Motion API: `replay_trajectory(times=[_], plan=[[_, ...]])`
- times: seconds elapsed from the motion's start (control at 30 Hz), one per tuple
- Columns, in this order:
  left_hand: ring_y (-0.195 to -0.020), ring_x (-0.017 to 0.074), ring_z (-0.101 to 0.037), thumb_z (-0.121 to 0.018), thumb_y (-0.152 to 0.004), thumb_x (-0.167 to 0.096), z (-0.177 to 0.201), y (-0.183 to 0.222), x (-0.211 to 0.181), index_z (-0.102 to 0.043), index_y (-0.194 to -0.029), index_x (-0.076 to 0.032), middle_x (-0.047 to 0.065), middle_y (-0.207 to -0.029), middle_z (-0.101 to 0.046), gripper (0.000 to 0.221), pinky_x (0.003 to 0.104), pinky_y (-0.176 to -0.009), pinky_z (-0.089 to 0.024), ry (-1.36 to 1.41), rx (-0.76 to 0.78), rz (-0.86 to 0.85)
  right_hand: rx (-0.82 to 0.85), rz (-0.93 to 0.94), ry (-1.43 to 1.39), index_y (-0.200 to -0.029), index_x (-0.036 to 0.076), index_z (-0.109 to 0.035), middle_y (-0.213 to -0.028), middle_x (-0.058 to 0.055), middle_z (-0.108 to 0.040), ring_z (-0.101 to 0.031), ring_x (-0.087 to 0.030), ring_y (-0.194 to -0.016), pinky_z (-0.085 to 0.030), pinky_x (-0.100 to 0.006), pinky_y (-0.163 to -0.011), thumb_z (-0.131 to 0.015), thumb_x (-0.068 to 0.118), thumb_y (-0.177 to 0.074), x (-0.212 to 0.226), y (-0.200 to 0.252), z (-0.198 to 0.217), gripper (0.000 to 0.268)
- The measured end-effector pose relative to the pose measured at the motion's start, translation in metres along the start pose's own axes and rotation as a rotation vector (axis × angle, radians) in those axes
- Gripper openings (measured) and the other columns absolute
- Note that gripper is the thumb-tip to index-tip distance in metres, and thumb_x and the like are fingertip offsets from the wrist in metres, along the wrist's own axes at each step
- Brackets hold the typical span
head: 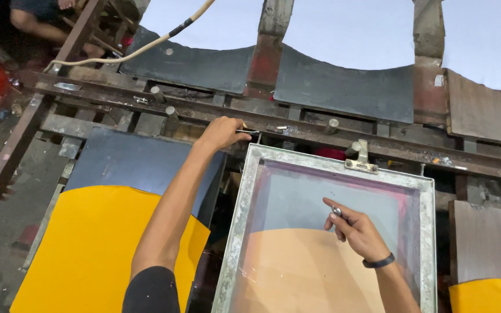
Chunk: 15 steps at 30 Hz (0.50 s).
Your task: Adjusting and securing a screen printing frame onto a carousel printing machine using a wrench.
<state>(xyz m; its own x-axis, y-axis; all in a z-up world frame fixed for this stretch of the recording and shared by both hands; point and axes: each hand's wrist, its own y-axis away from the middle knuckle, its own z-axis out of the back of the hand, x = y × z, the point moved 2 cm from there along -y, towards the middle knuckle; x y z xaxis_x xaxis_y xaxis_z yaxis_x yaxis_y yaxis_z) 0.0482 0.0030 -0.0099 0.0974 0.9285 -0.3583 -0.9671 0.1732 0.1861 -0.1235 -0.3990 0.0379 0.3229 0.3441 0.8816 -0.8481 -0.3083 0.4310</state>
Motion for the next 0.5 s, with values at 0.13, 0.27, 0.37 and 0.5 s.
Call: replay_trajectory(times=[0.13,0.27,0.37,0.5], plan=[[-0.084,0.0461,-0.068,-0.077,-0.092,-0.042,-0.001,-0.005,-0.001,-0.06,-0.094,-0.004,0.02,-0.089,-0.073,0.042,0.055,-0.067,-0.049,-0.077,-0.057,-0.085,0.021,0.028,-0.056,-0.086,-0.002,-0.079,-0.111,-0.014,-0.078,-0.043,-0.012,-0.052,-0.042,-0.029,-0.052,-0.055,0.014,-0.1,-0.024,0.01,0.006,0.032],[-0.078,0.0429,-0.068,-0.077,-0.093,-0.035,-0.002,0.0,-0.013,-0.056,-0.106,-0.006,0.015,-0.083,-0.066,0.039,0.055,-0.061,-0.052,-0.2,-0.232,-0.19,0.017,-0.019,-0.102,-0.088,-0.005,-0.078,-0.107,-0.017,-0.079,-0.037,-0.013,-0.051,-0.038,-0.029,-0.052,-0.055,0.013,-0.101,-0.029,0.014,0.004,0.032],[-0.082,0.0396,-0.07,-0.077,-0.094,-0.038,0.0,0.003,-0.016,-0.065,-0.092,-0.001,0.014,-0.086,-0.067,0.039,0.054,-0.065,-0.057,-0.223,-0.235,-0.194,0.038,0.006,-0.128,-0.081,-0.001,-0.077,-0.115,-0.017,-0.08,-0.038,-0.012,-0.049,-0.036,-0.028,-0.05,-0.057,0.015,-0.099,-0.036,0.011,-0.003,0.032],[-0.083,0.0396,-0.069,-0.079,-0.092,-0.038,-0.015,-0.001,-0.018,-0.067,-0.089,-0.001,0.016,-0.091,-0.066,0.039,0.053,-0.059,-0.057,-0.313,-0.347,-0.253,0.048,0.002,-0.137,-0.084,-0.004,-0.079,-0.1,-0.017,-0.08,-0.039,-0.013,-0.051,-0.035,-0.027,-0.049,-0.058,0.013,-0.1,-0.031,0.007,-0.01,0.031]])
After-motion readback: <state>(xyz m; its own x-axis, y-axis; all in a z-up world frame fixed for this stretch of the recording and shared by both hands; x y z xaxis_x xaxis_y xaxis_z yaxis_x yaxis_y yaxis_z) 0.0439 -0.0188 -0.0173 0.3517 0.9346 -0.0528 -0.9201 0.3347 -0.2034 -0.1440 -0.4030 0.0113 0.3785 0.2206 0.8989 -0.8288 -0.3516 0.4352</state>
